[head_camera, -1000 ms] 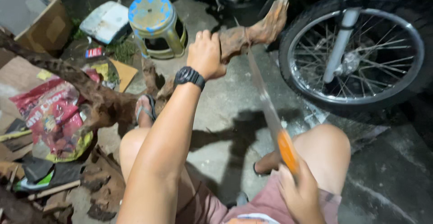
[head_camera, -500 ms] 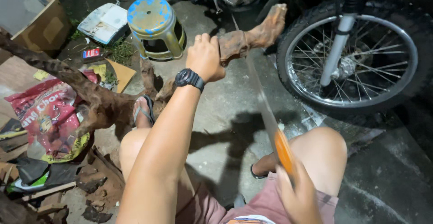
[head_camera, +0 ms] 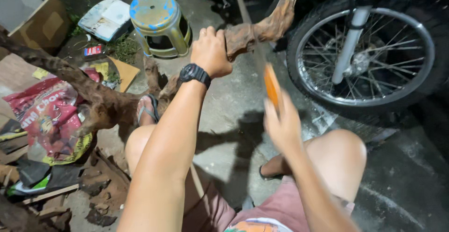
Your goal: The person sits on the ground and uses a hand saw to cut a piece of driftwood held between their legs. They maintain a steady sawing motion throughout the clip, working on the same section of the wood.
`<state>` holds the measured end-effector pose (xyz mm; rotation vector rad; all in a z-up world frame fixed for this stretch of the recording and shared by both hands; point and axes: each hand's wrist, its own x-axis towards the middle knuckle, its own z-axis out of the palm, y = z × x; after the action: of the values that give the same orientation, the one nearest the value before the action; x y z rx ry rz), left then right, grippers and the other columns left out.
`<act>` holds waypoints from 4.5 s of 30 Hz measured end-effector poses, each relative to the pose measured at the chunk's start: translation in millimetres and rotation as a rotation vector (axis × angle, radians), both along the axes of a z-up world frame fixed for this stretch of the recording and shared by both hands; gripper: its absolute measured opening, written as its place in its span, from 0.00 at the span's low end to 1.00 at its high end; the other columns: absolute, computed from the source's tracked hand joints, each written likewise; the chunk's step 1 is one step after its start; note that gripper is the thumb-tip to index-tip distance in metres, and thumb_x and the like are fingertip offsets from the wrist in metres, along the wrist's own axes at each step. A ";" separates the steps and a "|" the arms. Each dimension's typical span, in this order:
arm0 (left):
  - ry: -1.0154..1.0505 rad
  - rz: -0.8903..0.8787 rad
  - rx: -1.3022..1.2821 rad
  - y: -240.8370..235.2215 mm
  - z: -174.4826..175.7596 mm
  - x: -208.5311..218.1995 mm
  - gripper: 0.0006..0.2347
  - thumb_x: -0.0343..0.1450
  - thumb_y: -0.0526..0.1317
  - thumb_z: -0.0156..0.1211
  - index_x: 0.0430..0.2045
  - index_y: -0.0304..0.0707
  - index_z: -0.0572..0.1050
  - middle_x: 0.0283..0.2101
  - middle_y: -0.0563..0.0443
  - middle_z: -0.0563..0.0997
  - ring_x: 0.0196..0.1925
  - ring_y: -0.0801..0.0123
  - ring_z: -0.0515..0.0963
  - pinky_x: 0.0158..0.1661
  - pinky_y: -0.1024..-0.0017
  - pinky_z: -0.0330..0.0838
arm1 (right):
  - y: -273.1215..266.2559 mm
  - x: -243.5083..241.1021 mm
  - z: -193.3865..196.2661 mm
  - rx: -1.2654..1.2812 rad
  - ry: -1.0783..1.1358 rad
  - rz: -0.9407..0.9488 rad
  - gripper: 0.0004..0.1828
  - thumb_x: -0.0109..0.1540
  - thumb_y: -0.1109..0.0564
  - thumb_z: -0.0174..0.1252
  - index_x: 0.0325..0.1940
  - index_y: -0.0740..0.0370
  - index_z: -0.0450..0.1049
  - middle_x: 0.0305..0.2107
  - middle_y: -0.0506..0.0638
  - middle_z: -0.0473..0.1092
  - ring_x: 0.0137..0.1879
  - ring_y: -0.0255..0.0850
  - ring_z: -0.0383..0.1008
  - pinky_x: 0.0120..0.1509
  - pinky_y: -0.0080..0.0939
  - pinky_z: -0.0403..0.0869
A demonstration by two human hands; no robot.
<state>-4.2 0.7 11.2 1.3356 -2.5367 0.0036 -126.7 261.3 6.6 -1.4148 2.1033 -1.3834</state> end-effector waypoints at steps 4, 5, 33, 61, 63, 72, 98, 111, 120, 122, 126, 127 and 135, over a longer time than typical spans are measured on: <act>0.039 -0.028 -0.074 -5.5 -5.6 -3.4 0.28 0.54 0.44 0.73 0.48 0.37 0.74 0.51 0.40 0.74 0.53 0.43 0.75 0.42 0.48 0.81 | 133.6 14.2 26.1 0.565 -0.303 -0.129 0.20 0.67 0.48 0.53 0.61 0.52 0.79 0.30 0.48 0.92 0.50 0.39 0.92 0.61 0.41 0.81; 0.056 -0.040 -0.079 -4.9 -9.3 -2.8 0.29 0.51 0.44 0.73 0.47 0.38 0.74 0.50 0.41 0.74 0.53 0.42 0.74 0.41 0.47 0.80 | 158.8 11.6 8.5 0.375 -0.303 -0.082 0.23 0.67 0.53 0.53 0.65 0.59 0.75 0.19 0.49 0.79 0.30 0.37 0.81 0.40 0.37 0.76; -0.014 -0.010 -0.041 9.7 11.3 0.6 0.30 0.53 0.44 0.68 0.52 0.39 0.74 0.51 0.44 0.74 0.58 0.48 0.74 0.52 0.49 0.76 | -91.4 -20.9 -5.2 0.034 -0.166 0.011 0.13 0.71 0.55 0.59 0.59 0.58 0.78 0.17 0.50 0.72 0.19 0.45 0.78 0.24 0.44 0.77; -0.007 -0.005 -0.044 0.1 -0.4 -0.8 0.29 0.55 0.50 0.73 0.50 0.38 0.74 0.52 0.38 0.75 0.56 0.41 0.74 0.51 0.48 0.74 | 141.0 30.2 52.4 0.335 -0.445 0.024 0.21 0.69 0.55 0.45 0.55 0.63 0.81 0.30 0.54 0.93 0.41 0.44 0.95 0.57 0.39 0.83; 0.020 -0.035 -0.034 -1.9 -1.8 -2.0 0.26 0.57 0.46 0.70 0.48 0.37 0.75 0.52 0.38 0.75 0.55 0.41 0.74 0.49 0.47 0.75 | 177.4 15.4 7.6 0.246 -0.432 -0.105 0.24 0.68 0.59 0.55 0.69 0.63 0.73 0.08 0.53 0.61 0.13 0.38 0.62 0.19 0.39 0.67; 0.052 -0.002 -0.014 5.4 6.5 -0.7 0.21 0.64 0.48 0.66 0.48 0.39 0.73 0.49 0.44 0.72 0.58 0.46 0.72 0.51 0.46 0.74 | -80.0 -15.8 -46.1 -0.051 -0.260 -0.031 0.15 0.72 0.61 0.58 0.64 0.62 0.76 0.25 0.56 0.74 0.25 0.42 0.77 0.25 0.41 0.80; -0.037 -0.051 0.007 -19.8 -16.9 15.3 0.42 0.53 0.65 0.72 0.59 0.40 0.73 0.53 0.42 0.78 0.62 0.43 0.78 0.52 0.48 0.79 | -103.2 -23.3 -67.9 -0.141 -0.144 0.049 0.19 0.67 0.58 0.62 0.63 0.59 0.76 0.45 0.64 0.80 0.55 0.62 0.82 0.57 0.54 0.80; 0.291 -0.425 -0.842 31.7 245.9 62.9 0.33 0.69 0.41 0.78 0.68 0.23 0.72 0.60 0.24 0.74 0.58 0.27 0.74 0.57 0.40 0.70 | -109.2 -51.8 -87.5 -0.230 -0.075 0.081 0.18 0.68 0.57 0.64 0.61 0.65 0.77 0.38 0.72 0.77 0.45 0.71 0.81 0.47 0.63 0.78; 0.360 -0.275 -0.807 -1.2 161.4 62.0 0.29 0.75 0.45 0.74 0.67 0.24 0.72 0.64 0.19 0.72 0.67 0.24 0.70 0.64 0.40 0.68 | -95.2 -23.8 -48.6 -0.201 -0.415 0.205 0.24 0.78 0.50 0.42 0.75 0.65 0.65 0.15 0.48 0.62 0.15 0.39 0.68 0.20 0.35 0.70; 0.385 -0.255 -0.819 -38.0 126.1 61.0 0.29 0.76 0.46 0.74 0.67 0.24 0.72 0.65 0.18 0.71 0.69 0.23 0.69 0.66 0.40 0.68 | -101.1 -27.6 -55.1 -0.195 -0.402 0.222 0.25 0.78 0.49 0.43 0.75 0.65 0.65 0.14 0.50 0.63 0.15 0.40 0.70 0.20 0.37 0.71; 0.297 0.100 0.454 -3.1 -9.1 44.6 0.38 0.72 0.77 0.48 0.68 0.54 0.68 0.57 0.35 0.85 0.63 0.42 0.83 0.62 0.48 0.76 | -94.7 -32.6 -62.1 -0.149 -0.351 0.199 0.24 0.77 0.50 0.44 0.73 0.66 0.66 0.13 0.52 0.65 0.15 0.43 0.72 0.20 0.40 0.71; 0.298 0.097 0.456 2.0 -5.6 44.2 0.38 0.72 0.77 0.48 0.68 0.54 0.68 0.57 0.35 0.85 0.63 0.42 0.83 0.62 0.48 0.76 | -92.4 -34.3 -63.9 -0.148 -0.349 0.196 0.24 0.77 0.50 0.44 0.73 0.66 0.66 0.13 0.52 0.65 0.15 0.43 0.72 0.20 0.40 0.71; 0.256 -0.047 0.111 9.9 -11.6 32.6 0.39 0.58 0.70 0.76 0.45 0.30 0.74 0.50 0.29 0.78 0.51 0.32 0.86 0.52 0.48 0.83 | -85.5 -47.8 -10.2 -0.031 -0.272 0.198 0.23 0.77 0.46 0.44 0.61 0.67 0.73 0.12 0.52 0.66 0.14 0.44 0.72 0.17 0.44 0.70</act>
<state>28.4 10.5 -0.5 1.2268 -2.3790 -0.3024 -174.5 175.7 -3.6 -1.3205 1.7320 -1.4416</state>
